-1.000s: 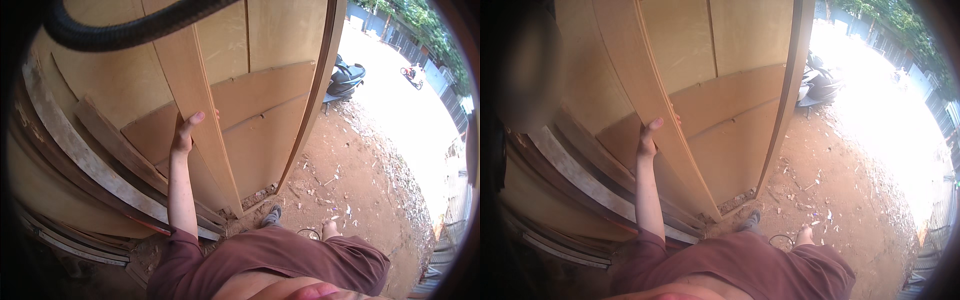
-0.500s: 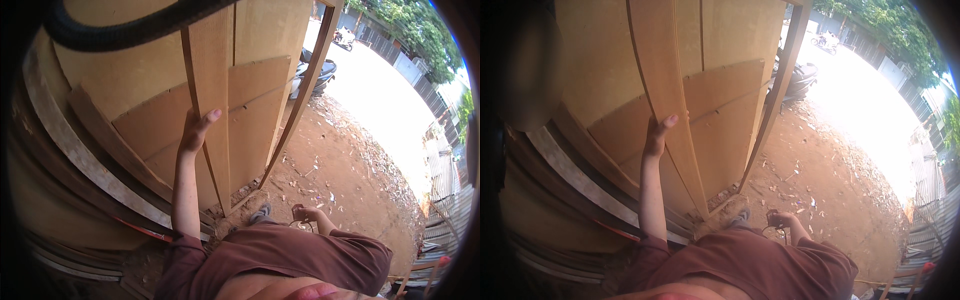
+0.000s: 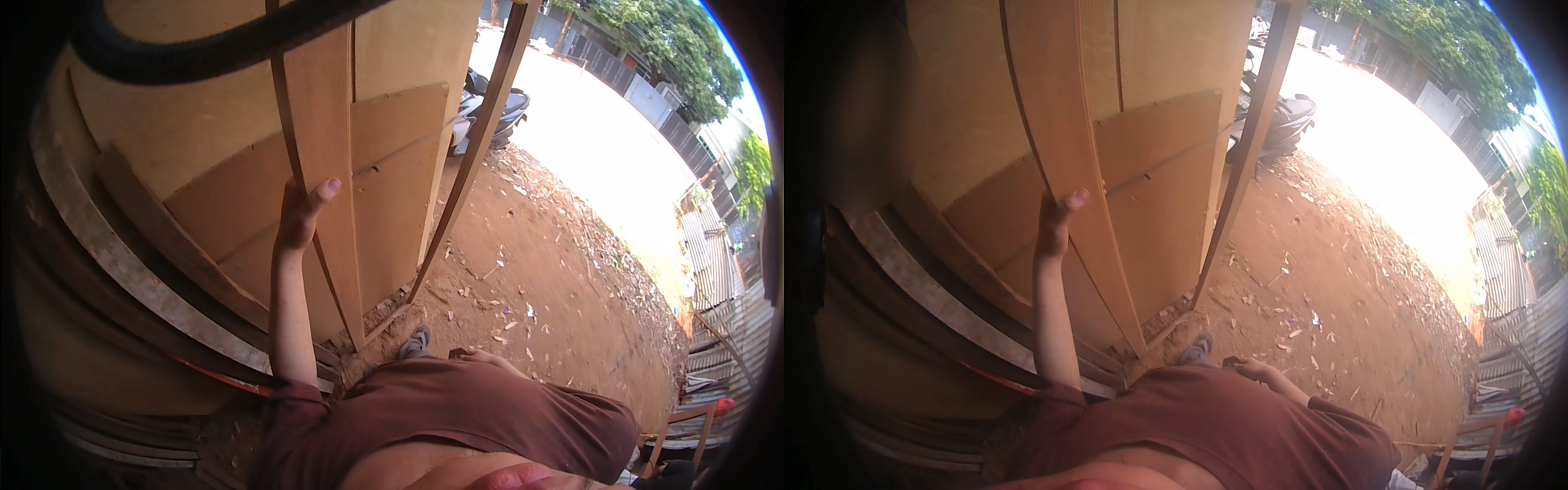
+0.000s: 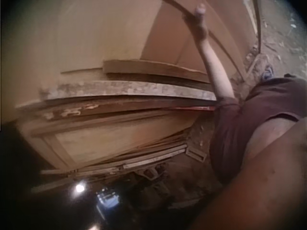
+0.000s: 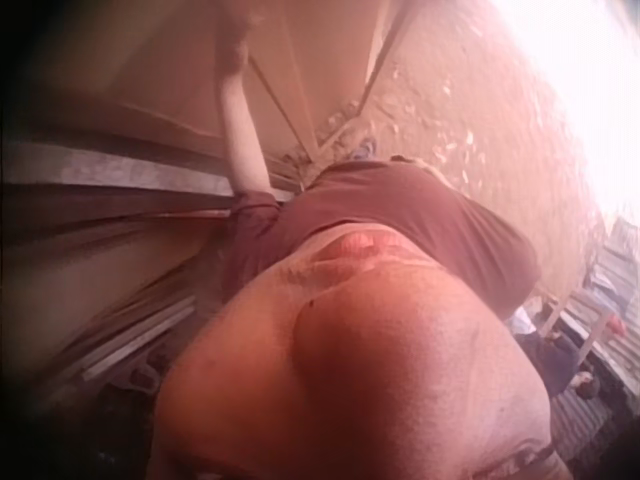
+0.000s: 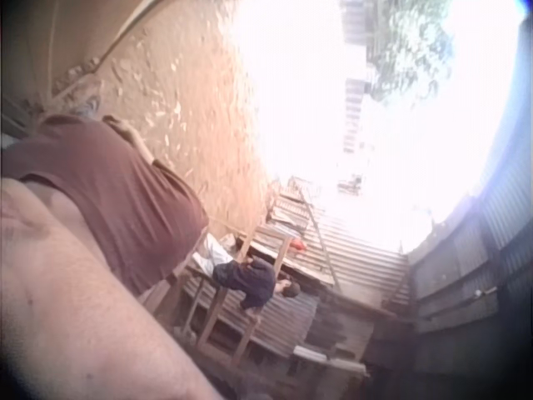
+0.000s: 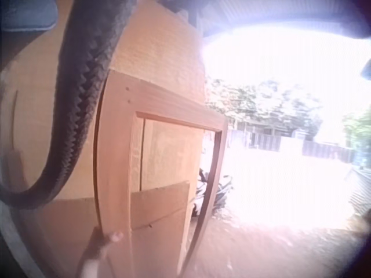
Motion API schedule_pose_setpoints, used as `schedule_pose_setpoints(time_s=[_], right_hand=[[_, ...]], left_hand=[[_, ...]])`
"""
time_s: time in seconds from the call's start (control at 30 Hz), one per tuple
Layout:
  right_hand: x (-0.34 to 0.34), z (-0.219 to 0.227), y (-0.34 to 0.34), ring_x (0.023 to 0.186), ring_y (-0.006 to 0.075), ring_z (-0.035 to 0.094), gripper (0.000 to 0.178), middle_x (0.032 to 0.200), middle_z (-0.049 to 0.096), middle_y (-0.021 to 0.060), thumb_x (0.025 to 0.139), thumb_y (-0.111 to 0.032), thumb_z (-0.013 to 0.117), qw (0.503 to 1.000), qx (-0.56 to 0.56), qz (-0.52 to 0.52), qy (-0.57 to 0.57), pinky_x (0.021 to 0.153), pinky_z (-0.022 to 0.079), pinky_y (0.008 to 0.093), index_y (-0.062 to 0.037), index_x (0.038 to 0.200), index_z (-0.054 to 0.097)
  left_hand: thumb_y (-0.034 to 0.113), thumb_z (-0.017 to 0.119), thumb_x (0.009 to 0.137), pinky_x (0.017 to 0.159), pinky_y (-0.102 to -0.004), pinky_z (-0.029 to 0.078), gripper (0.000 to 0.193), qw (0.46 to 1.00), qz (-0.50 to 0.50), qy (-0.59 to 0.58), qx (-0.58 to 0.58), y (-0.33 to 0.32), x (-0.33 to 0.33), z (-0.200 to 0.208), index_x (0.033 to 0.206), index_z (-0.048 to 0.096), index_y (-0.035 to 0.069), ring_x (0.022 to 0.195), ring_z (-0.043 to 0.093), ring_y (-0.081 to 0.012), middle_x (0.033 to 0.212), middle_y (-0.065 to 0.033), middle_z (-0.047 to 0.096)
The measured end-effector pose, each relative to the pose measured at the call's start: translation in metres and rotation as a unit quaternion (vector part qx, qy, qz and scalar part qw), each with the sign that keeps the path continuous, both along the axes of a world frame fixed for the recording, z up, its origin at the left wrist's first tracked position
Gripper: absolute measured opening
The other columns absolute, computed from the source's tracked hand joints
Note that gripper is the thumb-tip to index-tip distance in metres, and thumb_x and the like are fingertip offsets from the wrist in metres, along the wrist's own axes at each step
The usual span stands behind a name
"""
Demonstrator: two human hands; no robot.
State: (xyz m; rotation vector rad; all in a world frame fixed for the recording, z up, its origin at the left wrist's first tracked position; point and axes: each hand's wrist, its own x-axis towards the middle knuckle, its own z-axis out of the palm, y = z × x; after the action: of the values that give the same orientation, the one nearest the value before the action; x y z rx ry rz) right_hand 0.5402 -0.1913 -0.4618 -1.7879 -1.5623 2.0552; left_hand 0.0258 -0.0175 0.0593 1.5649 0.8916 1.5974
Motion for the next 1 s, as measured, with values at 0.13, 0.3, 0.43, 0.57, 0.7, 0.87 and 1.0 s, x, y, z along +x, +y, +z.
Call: schedule_pose_setpoints(time_s=[0.13, 0.3, 0.43, 0.57, 0.7, 0.87, 1.0], right_hand=[[0.006, -0.025, -0.003, 0.109, 0.0228, 0.068, 0.048, 0.122, 0.072, 0.0097, 0.104, -0.043, 0.057, 0.999, 0.028, -0.014, 0.016, 0.089, 0.056, 0.0390, -0.0116, 0.139, 0.064], [0.005, 0.023, 0.019, 0.104, 0.0235, 0.070, 0.050, 0.119, 0.073, 0.0092, 0.101, -0.046, 0.059, 0.993, -0.019, 0.052, -0.100, 0.088, 0.057, 0.0394, -0.0131, 0.139, 0.064], [-0.020, 0.108, 0.039, 0.103, 0.0231, 0.072, 0.052, 0.115, 0.075, 0.0091, 0.099, -0.049, 0.060, 0.973, 0.043, 0.110, -0.198, 0.089, 0.057, 0.0388, -0.0127, 0.135, 0.067], [-0.050, 0.219, 0.109, 0.107, 0.0209, 0.070, 0.042, 0.115, 0.075, 0.0141, 0.102, -0.034, 0.061, 0.950, 0.280, -0.088, -0.107, 0.094, 0.053, 0.0375, -0.0090, 0.135, 0.067], [-0.080, 0.407, 0.210, 0.120, 0.0149, 0.059, 0.038, 0.129, 0.068, 0.0113, 0.112, -0.021, 0.047, 0.717, 0.651, -0.249, 0.023, 0.104, 0.047, 0.0347, 0.0016, 0.141, 0.058], [-0.142, 0.686, 0.242, 0.128, 0.0259, 0.061, 0.040, 0.141, 0.061, 0.0151, 0.111, -0.011, 0.040, 0.422, 0.868, -0.256, 0.042, 0.105, 0.051, 0.0398, -0.0055, 0.149, 0.050], [-0.223, 0.796, 0.223, 0.115, 0.0343, 0.063, 0.038, 0.131, 0.062, 0.0210, 0.110, -0.015, 0.040, 0.167, 0.984, -0.036, -0.045, 0.095, 0.052, 0.0426, -0.0033, 0.144, 0.053]], left_hand=[[0.042, 0.073, 0.089, 0.078, -0.0328, 0.046, 0.048, 1.000, -0.003, 0.009, -0.013, -0.004, 0.002, 0.001, 0.108, 0.065, -0.001, 0.089, 0.056, -0.0134, 0.092, -0.0031, 0.061], [0.039, 0.073, 0.090, 0.088, -0.0345, 0.051, 0.046, 1.000, -0.015, -0.007, 0.008, -0.019, 0.016, 0.005, 0.111, 0.068, -0.002, 0.096, 0.065, -0.0167, 0.096, -0.0061, 0.070], [0.034, 0.071, 0.093, 0.094, -0.0383, 0.054, 0.041, 0.997, -0.083, 0.002, 0.004, -0.027, 0.022, 0.010, 0.114, 0.070, -0.001, 0.101, 0.070, -0.0199, 0.100, -0.0111, 0.074], [0.029, 0.071, 0.094, 0.093, -0.0397, 0.056, 0.037, 0.992, -0.128, -0.008, -0.002, -0.032, 0.027, 0.010, 0.116, 0.068, -0.001, 0.100, 0.072, -0.0211, 0.101, -0.0130, 0.074], [0.029, 0.072, 0.094, 0.092, -0.0393, 0.057, 0.036, 0.990, -0.138, 0.000, 0.000, -0.038, 0.034, 0.009, 0.112, 0.068, -0.002, 0.098, 0.071, -0.0216, 0.100, -0.0124, 0.073], [0.030, 0.073, 0.093, 0.091, -0.0398, 0.057, 0.040, 0.988, -0.151, -0.018, -0.006, -0.045, 0.045, 0.006, 0.115, 0.065, -0.002, 0.097, 0.071, -0.0214, 0.100, -0.0118, 0.072], [0.030, 0.072, 0.093, 0.091, -0.0401, 0.057, 0.041, 0.989, -0.148, -0.008, -0.009, -0.050, 0.047, 0.005, 0.117, 0.063, -0.002, 0.097, 0.071, -0.0212, 0.100, -0.0120, 0.071]])
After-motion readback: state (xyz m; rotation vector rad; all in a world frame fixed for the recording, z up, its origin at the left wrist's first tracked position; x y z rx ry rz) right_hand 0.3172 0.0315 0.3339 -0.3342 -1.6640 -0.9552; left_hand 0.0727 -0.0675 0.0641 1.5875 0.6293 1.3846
